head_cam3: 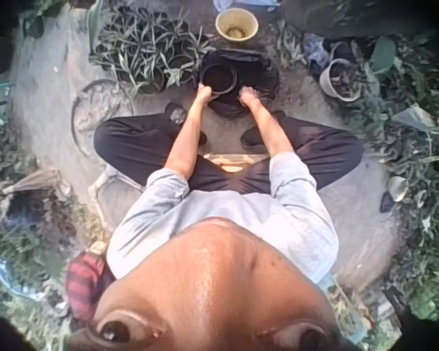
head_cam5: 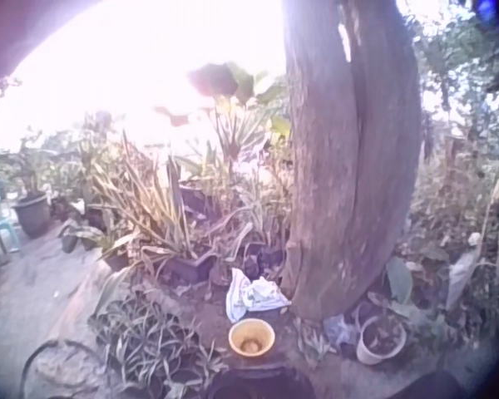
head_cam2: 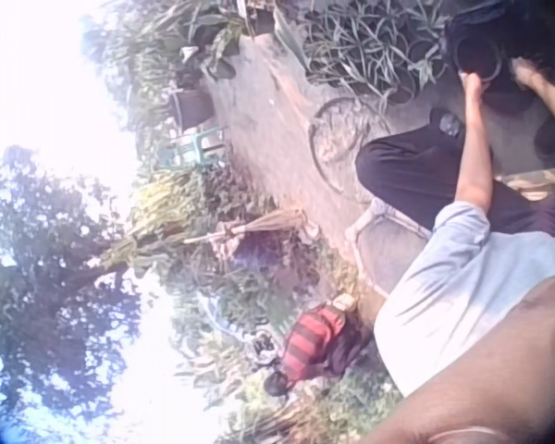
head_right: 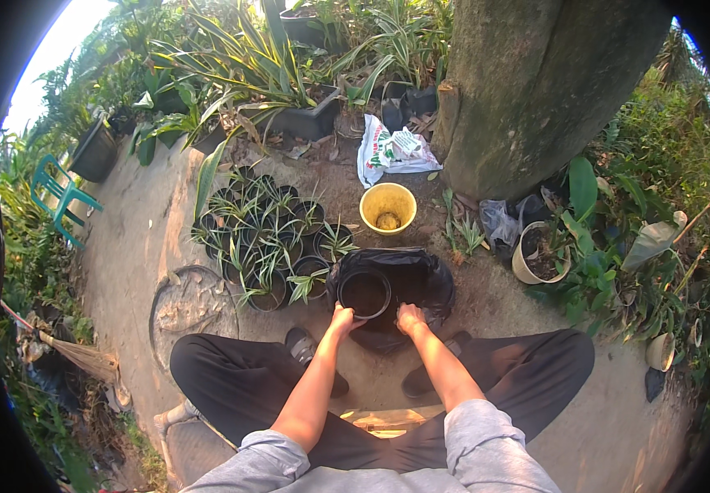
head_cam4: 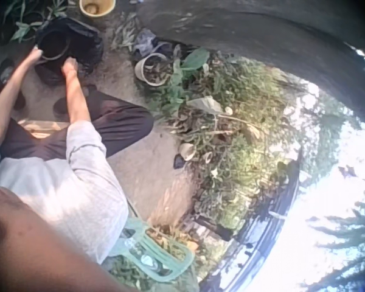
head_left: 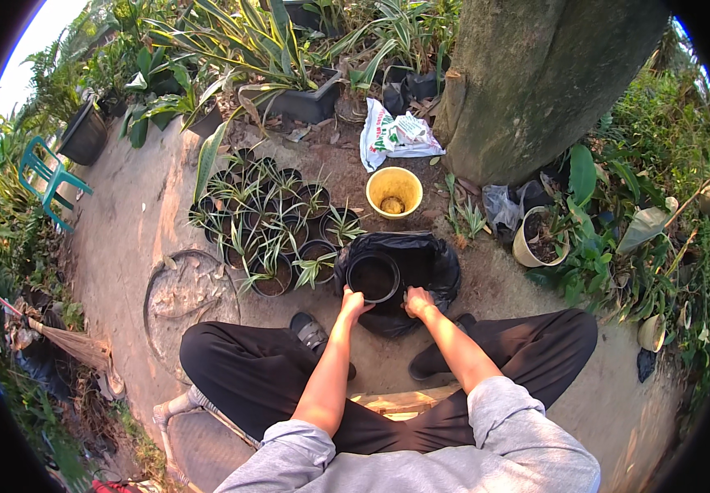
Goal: The person places a small plant into a black pot, fills the pot with soil from a bag using a wooden scoop, and then places the potted plant into a plastic seedling tray.
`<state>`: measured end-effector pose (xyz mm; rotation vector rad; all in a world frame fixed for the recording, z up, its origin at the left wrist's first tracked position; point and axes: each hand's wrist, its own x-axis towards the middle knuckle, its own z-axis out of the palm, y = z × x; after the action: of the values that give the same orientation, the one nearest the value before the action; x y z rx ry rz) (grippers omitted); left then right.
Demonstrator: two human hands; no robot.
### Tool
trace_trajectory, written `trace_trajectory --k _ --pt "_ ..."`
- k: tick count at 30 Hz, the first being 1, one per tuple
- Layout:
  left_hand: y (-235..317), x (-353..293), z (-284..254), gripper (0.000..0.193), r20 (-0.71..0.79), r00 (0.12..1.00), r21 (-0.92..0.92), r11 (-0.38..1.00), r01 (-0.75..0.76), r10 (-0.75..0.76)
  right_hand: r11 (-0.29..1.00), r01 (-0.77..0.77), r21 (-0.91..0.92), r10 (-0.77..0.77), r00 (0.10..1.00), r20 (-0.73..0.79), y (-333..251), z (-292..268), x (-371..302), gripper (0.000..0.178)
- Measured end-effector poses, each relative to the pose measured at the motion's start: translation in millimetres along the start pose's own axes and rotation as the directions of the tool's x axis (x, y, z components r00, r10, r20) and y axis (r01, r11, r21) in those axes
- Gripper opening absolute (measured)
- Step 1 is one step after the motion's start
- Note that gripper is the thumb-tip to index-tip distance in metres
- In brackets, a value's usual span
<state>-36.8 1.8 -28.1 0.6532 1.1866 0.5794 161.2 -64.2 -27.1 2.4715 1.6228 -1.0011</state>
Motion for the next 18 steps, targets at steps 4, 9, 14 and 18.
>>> trace_trajectory --k 4,9,14,18 --pt "0.6 -4.2 7.9 0.062 -0.016 1.0 0.027 1.0 -0.002 0.003 0.999 -0.017 0.039 0.014 0.998 0.059 -0.3 3.0 -1.2 0.039" --pt "5.6 -11.7 3.0 0.062 -0.003 1.0 -0.048 0.999 -0.023 0.022 0.959 -0.098 0.264 0.042 0.976 0.212 5.8 -12.3 -4.9 0.04" --pt "16.8 -22.9 8.6 0.06 0.05 0.999 -0.105 0.995 -0.002 0.007 0.973 -0.022 0.229 -0.02 0.983 0.182 25.9 -36.1 -11.9 0.041" --pt "15.6 -17.9 2.4 0.056 -0.003 1.0 -0.113 0.994 0.003 -0.004 0.959 -0.021 0.283 -0.032 0.983 0.183 34.8 -66.3 -28.6 0.042"
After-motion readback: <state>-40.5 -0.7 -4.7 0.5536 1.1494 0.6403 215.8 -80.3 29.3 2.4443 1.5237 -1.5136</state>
